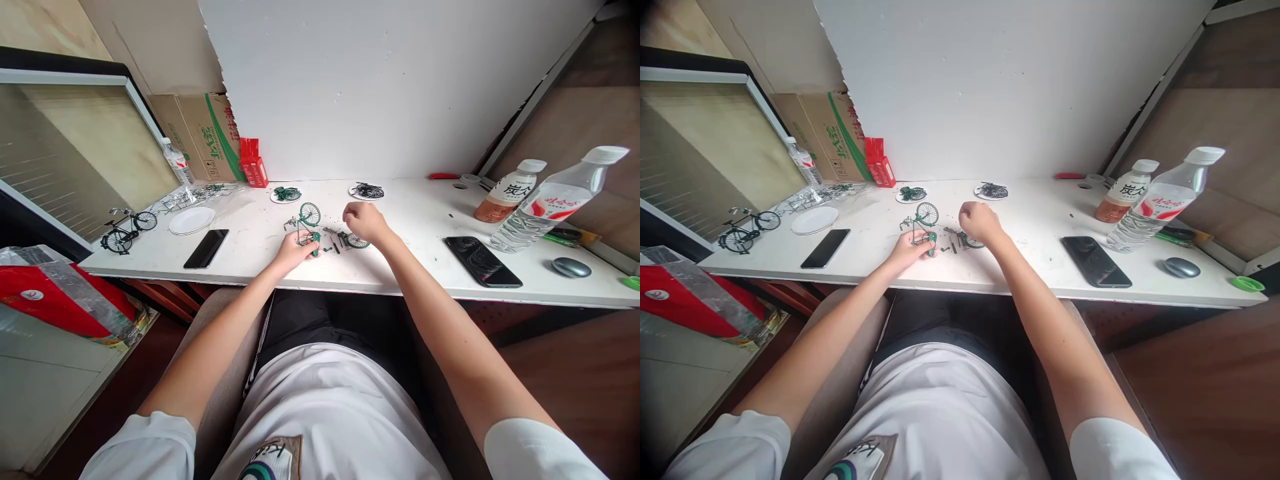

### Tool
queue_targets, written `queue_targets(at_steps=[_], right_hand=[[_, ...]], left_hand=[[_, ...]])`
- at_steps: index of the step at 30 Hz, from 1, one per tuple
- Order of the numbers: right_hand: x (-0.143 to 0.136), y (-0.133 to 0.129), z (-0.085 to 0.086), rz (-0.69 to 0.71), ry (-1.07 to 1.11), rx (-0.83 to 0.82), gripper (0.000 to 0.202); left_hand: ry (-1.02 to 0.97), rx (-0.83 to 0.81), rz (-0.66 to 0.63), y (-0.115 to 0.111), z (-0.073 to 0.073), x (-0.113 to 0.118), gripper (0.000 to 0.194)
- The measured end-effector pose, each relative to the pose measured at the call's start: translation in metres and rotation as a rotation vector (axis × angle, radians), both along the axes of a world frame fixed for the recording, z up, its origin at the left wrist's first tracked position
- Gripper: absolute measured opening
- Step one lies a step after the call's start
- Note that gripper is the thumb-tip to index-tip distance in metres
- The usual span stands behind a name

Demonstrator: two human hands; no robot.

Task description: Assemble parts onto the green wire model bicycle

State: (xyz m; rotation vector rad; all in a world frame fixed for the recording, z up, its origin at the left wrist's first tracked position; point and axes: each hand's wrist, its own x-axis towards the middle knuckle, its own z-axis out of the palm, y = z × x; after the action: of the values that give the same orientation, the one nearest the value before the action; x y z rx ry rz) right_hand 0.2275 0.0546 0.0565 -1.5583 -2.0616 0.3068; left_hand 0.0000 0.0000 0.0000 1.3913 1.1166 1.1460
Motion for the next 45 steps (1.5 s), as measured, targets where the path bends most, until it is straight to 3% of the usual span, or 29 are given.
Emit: queue_targets(at_steps=[6, 9, 16, 24, 34, 45], right_hand=[[0.048, 0.010, 0.011, 0.019, -0.137, -0.263, 0.026], [0.056, 0.011, 0.013, 0.045, -0.174, -0.355, 0.039], [0.054, 0.012, 0.006, 0.086, -0.272, -0.460, 0.054], [0.050, 0.010, 0.010, 0.111, -0.311, -0.463, 0.040], [0.041, 0.009, 0.008, 0.296, -0.277, -0.500, 0.041], [0.037, 0.008, 0.006, 0.272, -0.253, -0.522, 0.030]], left_hand=[[-0.002, -0.004, 0.004, 0.002, -0.004, -0.001, 0.031], [-0.003, -0.007, 0.011, 0.002, -0.003, 0.000, 0.032], [-0.006, -0.011, 0.005, 0.001, -0.003, -0.001, 0.032], [-0.017, -0.024, 0.004, 0.001, -0.005, -0.001, 0.035], [-0.017, -0.039, 0.012, -0.001, 0.000, 0.001, 0.034], [0.003, -0.041, -0.005, 0.000, -0.002, 0.000, 0.036]])
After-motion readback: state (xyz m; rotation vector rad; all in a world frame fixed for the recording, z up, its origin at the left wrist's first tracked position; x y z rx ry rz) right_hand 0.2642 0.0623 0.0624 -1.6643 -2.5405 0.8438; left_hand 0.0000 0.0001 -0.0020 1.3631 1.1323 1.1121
